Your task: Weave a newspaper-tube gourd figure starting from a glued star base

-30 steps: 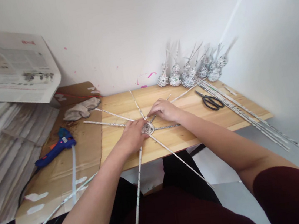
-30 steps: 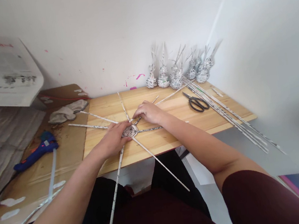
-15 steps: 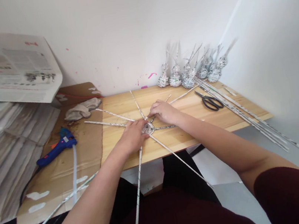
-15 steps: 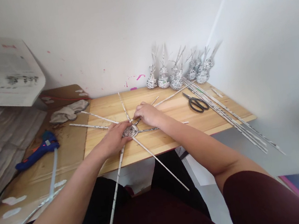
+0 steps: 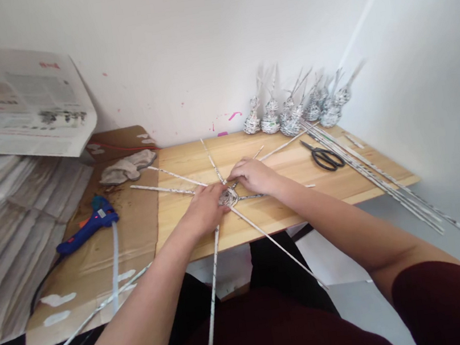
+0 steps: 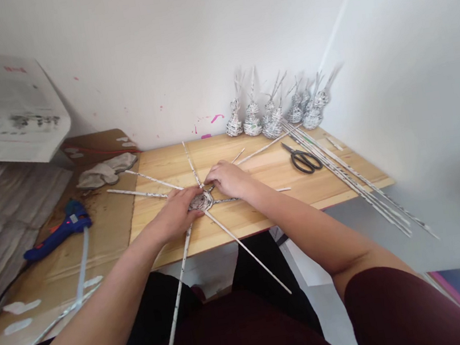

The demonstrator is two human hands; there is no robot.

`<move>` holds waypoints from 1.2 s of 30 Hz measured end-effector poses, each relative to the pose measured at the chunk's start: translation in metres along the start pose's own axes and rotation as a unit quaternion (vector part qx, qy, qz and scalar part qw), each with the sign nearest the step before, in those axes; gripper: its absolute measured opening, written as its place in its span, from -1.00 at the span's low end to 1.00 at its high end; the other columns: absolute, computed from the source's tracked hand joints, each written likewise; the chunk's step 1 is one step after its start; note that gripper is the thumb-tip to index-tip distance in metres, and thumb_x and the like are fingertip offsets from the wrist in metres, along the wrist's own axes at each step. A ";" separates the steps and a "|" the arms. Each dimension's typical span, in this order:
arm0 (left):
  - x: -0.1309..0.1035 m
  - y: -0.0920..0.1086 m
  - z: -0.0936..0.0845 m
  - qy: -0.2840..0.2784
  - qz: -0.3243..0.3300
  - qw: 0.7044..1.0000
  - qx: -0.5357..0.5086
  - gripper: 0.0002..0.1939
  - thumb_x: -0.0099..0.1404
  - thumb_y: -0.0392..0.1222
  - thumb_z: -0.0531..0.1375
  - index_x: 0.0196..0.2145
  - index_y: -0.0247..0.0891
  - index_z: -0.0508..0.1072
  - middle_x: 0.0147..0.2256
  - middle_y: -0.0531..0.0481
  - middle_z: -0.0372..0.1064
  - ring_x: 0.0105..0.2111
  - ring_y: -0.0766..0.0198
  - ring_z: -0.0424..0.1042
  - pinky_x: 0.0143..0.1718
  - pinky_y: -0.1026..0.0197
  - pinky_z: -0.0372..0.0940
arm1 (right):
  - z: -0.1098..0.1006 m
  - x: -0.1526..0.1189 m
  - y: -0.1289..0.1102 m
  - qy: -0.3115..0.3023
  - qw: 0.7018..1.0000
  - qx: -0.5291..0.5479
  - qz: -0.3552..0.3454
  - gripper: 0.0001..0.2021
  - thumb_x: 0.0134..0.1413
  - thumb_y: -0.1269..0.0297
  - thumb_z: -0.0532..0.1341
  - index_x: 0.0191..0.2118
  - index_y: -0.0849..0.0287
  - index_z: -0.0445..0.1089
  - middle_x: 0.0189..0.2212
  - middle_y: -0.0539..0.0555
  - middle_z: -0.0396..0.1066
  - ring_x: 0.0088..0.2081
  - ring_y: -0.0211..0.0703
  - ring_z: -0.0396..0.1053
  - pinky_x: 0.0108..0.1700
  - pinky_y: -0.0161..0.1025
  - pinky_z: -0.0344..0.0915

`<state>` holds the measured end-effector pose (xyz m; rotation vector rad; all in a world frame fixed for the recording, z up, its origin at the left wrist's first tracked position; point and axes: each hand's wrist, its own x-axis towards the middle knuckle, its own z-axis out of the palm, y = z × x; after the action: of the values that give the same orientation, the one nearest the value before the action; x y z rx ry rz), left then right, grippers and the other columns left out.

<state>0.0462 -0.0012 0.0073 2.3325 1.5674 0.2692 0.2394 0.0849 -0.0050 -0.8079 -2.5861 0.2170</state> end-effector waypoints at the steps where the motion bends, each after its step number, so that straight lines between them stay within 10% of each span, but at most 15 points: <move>1: 0.000 0.000 0.000 0.000 0.000 1.000 0.000 -0.47 0.26 -0.21 0.19 0.18 -0.30 0.29 0.19 -0.15 0.27 0.20 0.02 0.17 0.26 0.06 0.03 | 0.000 0.001 -0.001 -0.005 1.000 -0.006 0.001 -0.67 0.02 0.66 0.12 -0.23 0.22 0.57 -0.26 0.15 0.57 -0.19 -0.13 0.44 -0.02 -0.15 0.18; 17: 0.001 -0.002 0.001 0.003 -0.001 1.000 0.002 -0.49 0.25 -0.19 0.21 0.15 -0.25 0.30 0.17 -0.14 0.30 0.18 0.01 0.20 0.23 0.04 0.08 | -0.014 0.006 -0.020 0.009 0.989 -0.013 0.144 -0.69 0.19 0.53 0.06 -0.12 0.22 0.53 -0.14 0.11 0.56 -0.12 -0.16 0.44 -0.05 -0.25 0.24; 25: 0.001 -0.003 0.002 0.005 0.000 1.000 -0.001 -0.49 0.24 -0.19 0.20 0.15 -0.26 0.31 0.17 -0.14 0.29 0.19 0.02 0.20 0.24 0.06 0.07 | -0.004 0.001 -0.030 -0.066 0.986 -0.131 0.084 -0.70 0.06 0.58 0.10 -0.19 0.36 0.55 -0.27 0.25 0.55 -0.22 -0.08 0.41 0.00 -0.17 0.15; 36: 0.001 -0.002 0.002 0.009 0.004 1.000 0.000 -0.49 0.24 -0.19 0.21 0.15 -0.29 0.31 0.17 -0.15 0.30 0.17 0.01 0.21 0.24 0.05 0.07 | 0.005 -0.003 -0.029 -0.021 0.991 -0.081 0.108 -0.64 -0.12 0.67 0.09 -0.25 0.35 0.55 -0.26 0.23 0.52 -0.17 -0.09 0.36 0.01 -0.21 0.18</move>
<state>0.0451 -0.0002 0.0041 2.3438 1.5680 0.2933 0.2251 0.0592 -0.0025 -1.1548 -2.5787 0.0880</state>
